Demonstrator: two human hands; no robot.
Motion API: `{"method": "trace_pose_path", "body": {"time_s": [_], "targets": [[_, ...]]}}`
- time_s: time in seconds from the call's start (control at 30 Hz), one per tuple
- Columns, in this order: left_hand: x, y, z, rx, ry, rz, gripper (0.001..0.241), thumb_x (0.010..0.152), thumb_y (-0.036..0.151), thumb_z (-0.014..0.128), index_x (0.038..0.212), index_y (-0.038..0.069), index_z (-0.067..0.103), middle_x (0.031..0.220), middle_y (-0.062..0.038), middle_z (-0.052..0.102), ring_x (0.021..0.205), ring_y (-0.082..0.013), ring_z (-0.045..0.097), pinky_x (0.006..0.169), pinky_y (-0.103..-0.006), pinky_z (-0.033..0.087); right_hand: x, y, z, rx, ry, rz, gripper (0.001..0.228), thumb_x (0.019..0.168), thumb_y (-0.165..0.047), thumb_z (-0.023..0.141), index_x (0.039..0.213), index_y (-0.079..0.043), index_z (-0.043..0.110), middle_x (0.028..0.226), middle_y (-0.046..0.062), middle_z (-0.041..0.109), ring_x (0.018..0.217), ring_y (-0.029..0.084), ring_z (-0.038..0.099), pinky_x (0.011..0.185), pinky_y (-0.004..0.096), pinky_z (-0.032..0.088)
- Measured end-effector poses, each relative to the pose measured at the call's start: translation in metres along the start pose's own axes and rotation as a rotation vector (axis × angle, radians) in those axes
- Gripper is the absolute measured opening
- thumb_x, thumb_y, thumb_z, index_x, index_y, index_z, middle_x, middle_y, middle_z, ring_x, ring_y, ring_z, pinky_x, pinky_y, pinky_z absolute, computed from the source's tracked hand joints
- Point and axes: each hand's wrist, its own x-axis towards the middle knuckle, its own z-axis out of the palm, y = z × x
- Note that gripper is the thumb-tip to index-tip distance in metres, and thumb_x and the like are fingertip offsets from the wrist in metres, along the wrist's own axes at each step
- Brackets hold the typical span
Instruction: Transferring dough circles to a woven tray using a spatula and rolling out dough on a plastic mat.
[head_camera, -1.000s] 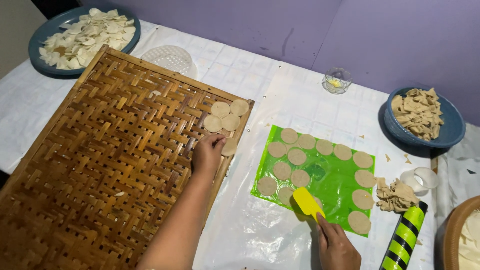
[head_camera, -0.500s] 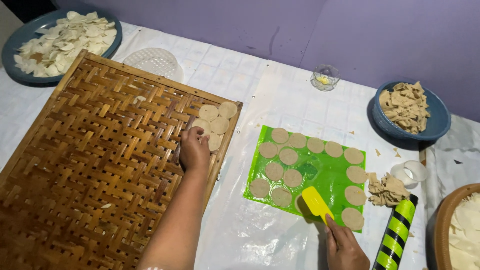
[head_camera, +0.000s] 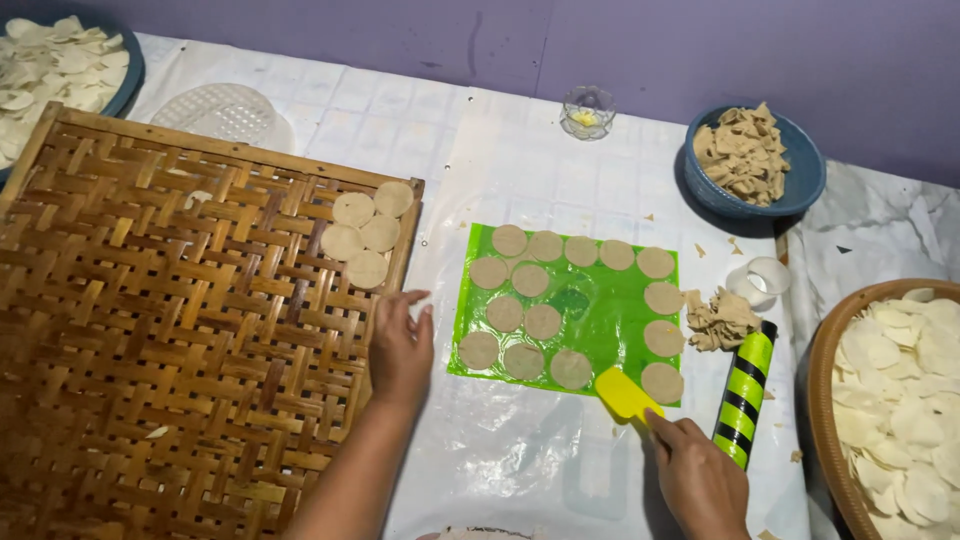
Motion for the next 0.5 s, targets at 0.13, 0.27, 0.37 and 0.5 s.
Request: {"method": "trace_pose_path", "body": {"time_s": [0.13,0.27,0.37,0.5], "targets": [[-0.053,0.007,0.029,-0.125,-0.13,0.092,0.021,0.097,0.013,0.059,0.116,0.015,0.066,0.115,-0.002,0.059,0.067,-0.0099,0.059,0.062,-0.028,0.057,-0.003,-0.004,-0.009,-0.013,0.031,-0.076,0.035,0.092,-0.035,0.06,0.125,-0.044,0.067,0.104,-0.016,0.07,0.083,0.021,0.074,0.076,0.036,0.06],[-0.086,0.002,0.05,-0.2,-0.187,0.129,0.019,0.093,0.011,0.063,0.11,0.014,0.068,0.107,0.0,0.062,0.071,-0.0151,0.064,0.066,-0.0318,0.054,-0.003,-0.01,-0.011,0.004,0.051,-0.125,0.034,0.091,-0.034,0.06,0.123,-0.04,0.07,0.099,-0.011,0.07,0.078,0.024,0.073,0.071,0.039,0.059],[-0.097,0.0,0.054,-0.185,-0.171,0.174,0.017,0.093,0.011,0.062,0.106,0.015,0.07,0.106,0.001,0.065,0.075,-0.017,0.067,0.068,-0.0329,0.054,-0.003,-0.01,-0.006,0.002,0.083,-0.14,0.031,0.092,-0.037,0.061,0.121,-0.039,0.071,0.097,-0.01,0.07,0.076,0.024,0.073,0.069,0.039,0.058],[-0.095,-0.002,0.056,-0.199,-0.154,0.147,0.015,0.093,0.012,0.061,0.104,0.015,0.071,0.103,0.002,0.066,0.072,-0.016,0.065,0.068,-0.0322,0.053,0.0,-0.015,0.001,0.064,0.106,-0.159,0.029,0.092,-0.039,0.062,0.119,-0.037,0.073,0.095,-0.008,0.07,0.073,0.025,0.073,0.066,0.039,0.058]]}}
